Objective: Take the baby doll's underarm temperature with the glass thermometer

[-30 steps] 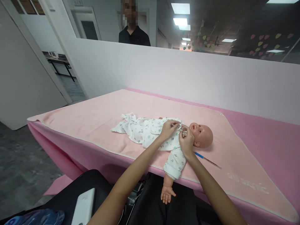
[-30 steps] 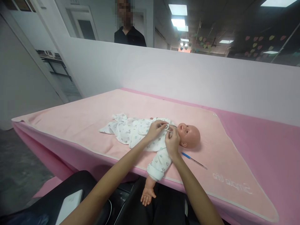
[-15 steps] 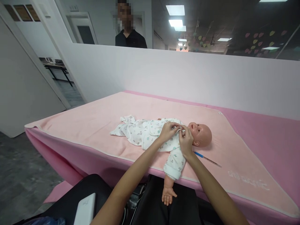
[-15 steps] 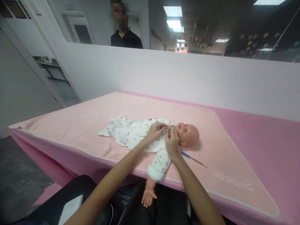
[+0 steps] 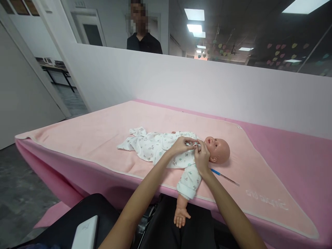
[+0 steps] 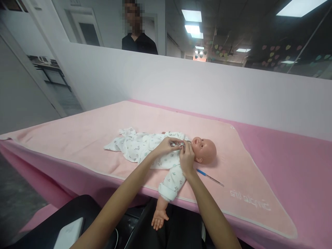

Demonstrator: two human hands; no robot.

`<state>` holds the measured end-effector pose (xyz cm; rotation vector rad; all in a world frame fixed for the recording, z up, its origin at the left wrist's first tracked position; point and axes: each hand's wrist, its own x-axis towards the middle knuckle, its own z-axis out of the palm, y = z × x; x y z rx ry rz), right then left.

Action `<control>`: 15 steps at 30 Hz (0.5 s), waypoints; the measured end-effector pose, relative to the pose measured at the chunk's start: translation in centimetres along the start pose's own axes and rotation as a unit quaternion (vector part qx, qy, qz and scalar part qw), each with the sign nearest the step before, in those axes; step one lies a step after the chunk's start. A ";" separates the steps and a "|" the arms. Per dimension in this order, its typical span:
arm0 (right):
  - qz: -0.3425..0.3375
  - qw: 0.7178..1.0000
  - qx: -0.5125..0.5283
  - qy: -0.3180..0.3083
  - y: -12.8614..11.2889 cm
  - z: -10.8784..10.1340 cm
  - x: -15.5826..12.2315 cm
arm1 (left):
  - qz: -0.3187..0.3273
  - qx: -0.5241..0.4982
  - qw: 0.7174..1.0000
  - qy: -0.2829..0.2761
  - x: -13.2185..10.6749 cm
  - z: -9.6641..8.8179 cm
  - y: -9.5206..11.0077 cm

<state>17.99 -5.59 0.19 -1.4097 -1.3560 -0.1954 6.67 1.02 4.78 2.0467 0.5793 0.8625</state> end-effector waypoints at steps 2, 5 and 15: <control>0.002 1.000 0.002 0.004 0.0 0.0 0.0 | 0.005 0.014 1.000 0.006 0.0 0.0 -0.1; 0.000 1.000 0.008 0.012 -0.1 0.0 0.0 | 0.010 0.030 0.999 0.020 0.0 0.2 -0.4; -0.011 1.000 0.007 0.009 -0.1 0.1 -0.2 | 0.000 -0.007 1.000 0.009 0.5 0.3 -1.3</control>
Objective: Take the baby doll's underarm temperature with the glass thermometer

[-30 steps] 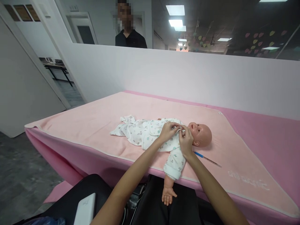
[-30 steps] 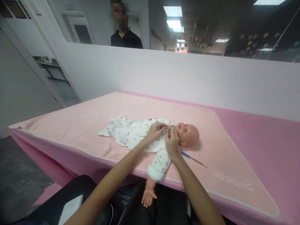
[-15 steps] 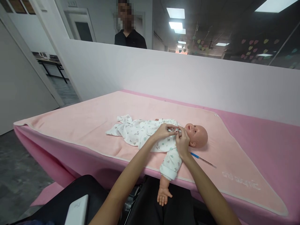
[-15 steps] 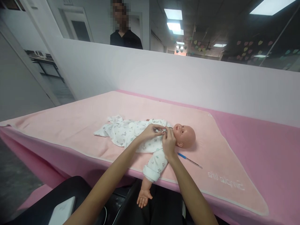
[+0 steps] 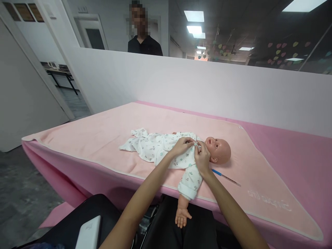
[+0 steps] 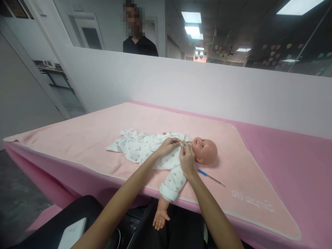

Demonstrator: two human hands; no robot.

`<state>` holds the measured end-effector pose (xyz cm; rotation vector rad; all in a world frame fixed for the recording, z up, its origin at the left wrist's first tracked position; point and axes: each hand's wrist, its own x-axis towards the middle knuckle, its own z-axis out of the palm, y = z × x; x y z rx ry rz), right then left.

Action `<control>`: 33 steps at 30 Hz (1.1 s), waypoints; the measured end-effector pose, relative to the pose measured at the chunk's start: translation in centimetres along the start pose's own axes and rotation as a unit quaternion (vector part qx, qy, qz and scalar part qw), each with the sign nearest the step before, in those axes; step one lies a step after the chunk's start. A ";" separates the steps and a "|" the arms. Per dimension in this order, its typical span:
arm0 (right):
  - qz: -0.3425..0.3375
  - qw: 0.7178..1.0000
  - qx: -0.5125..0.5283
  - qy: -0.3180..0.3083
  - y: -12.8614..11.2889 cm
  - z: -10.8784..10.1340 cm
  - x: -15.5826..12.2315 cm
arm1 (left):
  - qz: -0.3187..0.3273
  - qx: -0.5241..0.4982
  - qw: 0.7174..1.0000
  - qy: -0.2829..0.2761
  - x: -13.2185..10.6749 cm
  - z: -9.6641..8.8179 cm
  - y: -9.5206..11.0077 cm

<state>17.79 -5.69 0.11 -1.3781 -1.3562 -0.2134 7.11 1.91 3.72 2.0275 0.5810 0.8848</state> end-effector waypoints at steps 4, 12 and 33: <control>-0.011 1.000 0.000 -0.004 0.1 0.1 -0.1 | -0.016 0.057 0.998 0.016 -0.1 0.4 0.2; -0.033 0.999 0.013 0.014 0.0 0.1 0.1 | 0.007 0.042 0.999 -0.002 -0.3 0.3 0.4; 0.006 0.999 0.028 0.027 -0.3 -0.2 0.4 | 0.042 0.074 0.996 0.023 -0.5 0.5 1.1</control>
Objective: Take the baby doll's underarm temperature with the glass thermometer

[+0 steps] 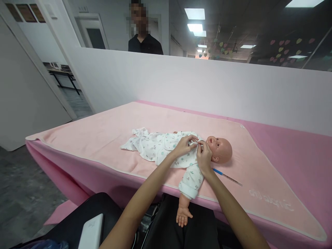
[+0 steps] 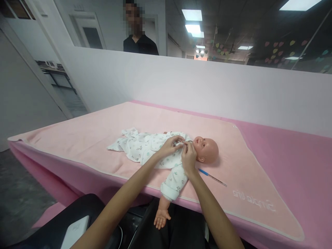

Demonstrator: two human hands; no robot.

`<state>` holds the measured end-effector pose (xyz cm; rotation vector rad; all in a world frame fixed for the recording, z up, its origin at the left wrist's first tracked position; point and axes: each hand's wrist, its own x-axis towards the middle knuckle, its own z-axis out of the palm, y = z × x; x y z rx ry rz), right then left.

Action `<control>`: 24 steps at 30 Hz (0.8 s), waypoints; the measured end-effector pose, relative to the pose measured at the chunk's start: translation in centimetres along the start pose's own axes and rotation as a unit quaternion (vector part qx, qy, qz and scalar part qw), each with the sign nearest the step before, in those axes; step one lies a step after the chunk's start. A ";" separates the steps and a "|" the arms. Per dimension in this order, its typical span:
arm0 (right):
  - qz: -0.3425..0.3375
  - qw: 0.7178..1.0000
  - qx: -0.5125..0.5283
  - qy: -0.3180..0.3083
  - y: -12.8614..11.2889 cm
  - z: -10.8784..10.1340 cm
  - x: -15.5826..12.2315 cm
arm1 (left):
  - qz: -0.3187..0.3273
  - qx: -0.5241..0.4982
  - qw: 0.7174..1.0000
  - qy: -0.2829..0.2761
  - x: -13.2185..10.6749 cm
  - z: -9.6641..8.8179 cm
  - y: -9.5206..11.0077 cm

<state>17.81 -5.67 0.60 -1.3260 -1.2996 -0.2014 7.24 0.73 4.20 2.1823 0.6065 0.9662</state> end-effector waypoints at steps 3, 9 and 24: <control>0.003 1.000 -0.003 0.003 -0.1 0.0 0.0 | 0.012 0.003 1.000 -0.004 0.0 -0.1 0.0; -0.009 1.000 -0.014 0.003 0.1 0.1 0.1 | 0.025 0.015 1.000 -0.009 0.0 -0.2 -0.1; -0.022 0.998 -0.036 -0.043 0.4 0.1 0.0 | -0.006 0.075 0.996 -0.036 0.4 -0.1 -0.6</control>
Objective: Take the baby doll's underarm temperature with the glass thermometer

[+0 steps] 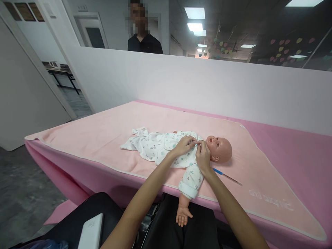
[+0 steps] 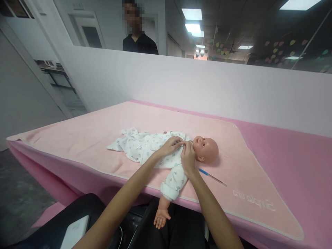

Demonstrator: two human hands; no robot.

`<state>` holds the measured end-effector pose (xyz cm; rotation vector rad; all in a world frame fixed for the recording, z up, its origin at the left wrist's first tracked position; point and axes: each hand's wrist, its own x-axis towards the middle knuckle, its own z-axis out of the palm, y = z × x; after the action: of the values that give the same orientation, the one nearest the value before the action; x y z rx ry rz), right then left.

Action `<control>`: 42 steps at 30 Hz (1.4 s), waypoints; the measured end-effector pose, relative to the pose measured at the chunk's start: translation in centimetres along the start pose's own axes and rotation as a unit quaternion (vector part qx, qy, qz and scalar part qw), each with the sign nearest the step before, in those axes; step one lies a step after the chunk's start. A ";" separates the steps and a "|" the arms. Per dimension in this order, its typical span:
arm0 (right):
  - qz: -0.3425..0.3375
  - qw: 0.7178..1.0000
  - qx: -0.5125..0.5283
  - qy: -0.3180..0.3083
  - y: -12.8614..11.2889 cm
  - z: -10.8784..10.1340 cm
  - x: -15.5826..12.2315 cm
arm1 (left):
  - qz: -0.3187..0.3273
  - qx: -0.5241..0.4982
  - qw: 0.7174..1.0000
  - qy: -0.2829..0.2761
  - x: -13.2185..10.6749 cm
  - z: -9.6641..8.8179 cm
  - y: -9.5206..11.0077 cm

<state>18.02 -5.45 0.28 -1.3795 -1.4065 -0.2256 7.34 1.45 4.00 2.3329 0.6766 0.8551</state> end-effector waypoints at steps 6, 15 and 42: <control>0.018 1.000 -0.001 0.020 -0.3 0.0 0.0 | 0.007 0.044 0.999 -0.023 0.0 0.0 0.1; 0.001 1.000 -0.023 0.016 -0.2 0.1 0.2 | -0.015 -0.009 1.000 0.023 0.1 0.4 -0.1; -0.162 0.974 -0.133 -0.088 -1.5 1.3 0.7 | 0.027 0.192 0.963 0.189 -4.6 -0.9 -1.5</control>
<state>16.32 -4.56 1.11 -1.4032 -1.8002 -0.5318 3.21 -0.01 1.71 2.5568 1.0185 1.3150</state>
